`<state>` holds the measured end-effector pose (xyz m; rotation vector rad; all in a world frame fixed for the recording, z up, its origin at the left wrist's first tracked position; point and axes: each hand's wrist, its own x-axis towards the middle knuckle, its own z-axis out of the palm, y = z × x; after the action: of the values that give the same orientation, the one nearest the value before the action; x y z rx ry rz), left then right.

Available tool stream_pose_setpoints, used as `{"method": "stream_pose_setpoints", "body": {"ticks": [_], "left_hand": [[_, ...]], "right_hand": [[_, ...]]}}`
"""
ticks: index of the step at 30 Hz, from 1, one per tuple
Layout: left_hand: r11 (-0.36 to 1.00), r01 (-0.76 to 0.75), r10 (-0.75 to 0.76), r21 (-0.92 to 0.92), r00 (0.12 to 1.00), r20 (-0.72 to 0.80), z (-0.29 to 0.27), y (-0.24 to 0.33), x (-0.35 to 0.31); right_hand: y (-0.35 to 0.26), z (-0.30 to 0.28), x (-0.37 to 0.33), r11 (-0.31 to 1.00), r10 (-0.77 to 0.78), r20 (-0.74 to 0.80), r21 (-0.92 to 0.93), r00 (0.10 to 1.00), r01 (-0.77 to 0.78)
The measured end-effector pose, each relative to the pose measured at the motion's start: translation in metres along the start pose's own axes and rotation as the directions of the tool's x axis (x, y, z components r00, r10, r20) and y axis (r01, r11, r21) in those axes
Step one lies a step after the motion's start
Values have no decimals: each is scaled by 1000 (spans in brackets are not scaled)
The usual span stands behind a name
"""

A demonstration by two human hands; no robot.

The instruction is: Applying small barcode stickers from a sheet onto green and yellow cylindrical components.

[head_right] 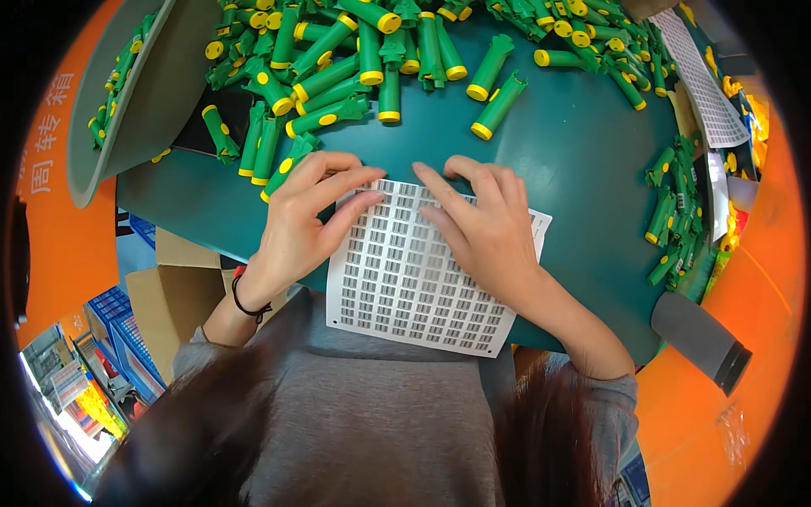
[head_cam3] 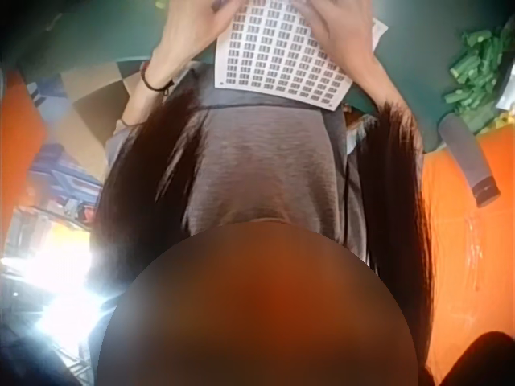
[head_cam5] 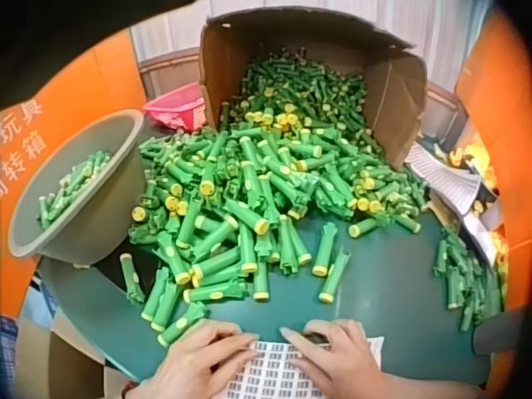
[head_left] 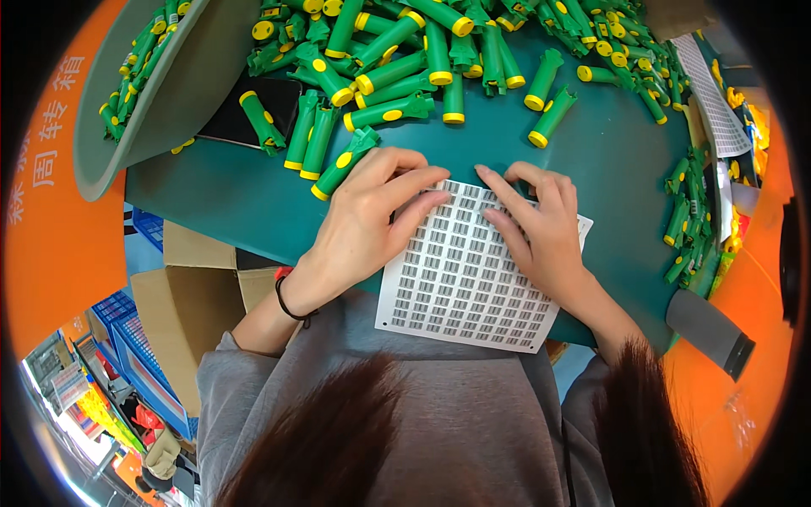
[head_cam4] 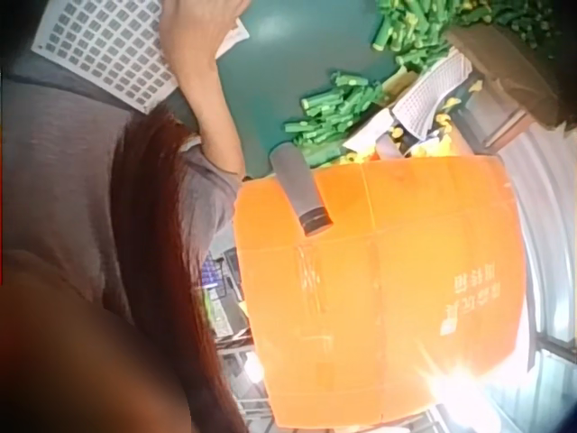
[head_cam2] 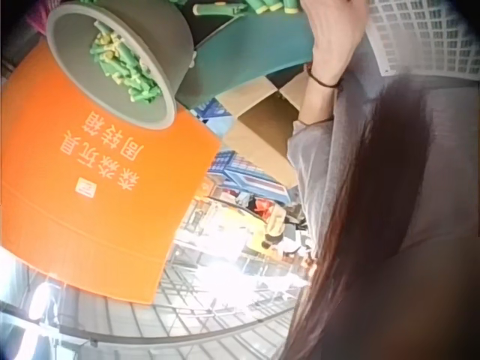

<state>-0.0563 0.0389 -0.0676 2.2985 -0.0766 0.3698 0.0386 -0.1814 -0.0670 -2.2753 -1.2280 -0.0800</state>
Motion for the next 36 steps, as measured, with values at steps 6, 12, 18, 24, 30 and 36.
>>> {"method": "stream_pose_setpoints", "body": {"ticks": [6, 12, 18, 24, 30, 36], "left_hand": [[992, 99, -98, -73, 995, 11, -7, 5, 2], [964, 250, -228, -92, 954, 193, -28, 14, 0], [942, 270, -222, -198, 946, 235, -33, 19, 3], [920, 261, -184, -294, 947, 265, -35, 5, 3], [937, 239, -145, -256, 930, 337, -40, 11, 8], [844, 360, -168, -398, 881, 441, -42, 3, 10]], "right_hand": [[7, 5, -4, 989, -56, -34, 133, 998, 60], [9, 5, -7, 981, -123, -92, 136, 988, 135], [3, -1, -3, 989, -89, -53, 115, 995, 95], [7, -2, -11, 976, -216, -208, -45, 954, 211], [6, -1, -13, 974, -227, -209, -71, 951, 217], [4, -2, -15, 963, -268, -226, -102, 937, 251]]}}
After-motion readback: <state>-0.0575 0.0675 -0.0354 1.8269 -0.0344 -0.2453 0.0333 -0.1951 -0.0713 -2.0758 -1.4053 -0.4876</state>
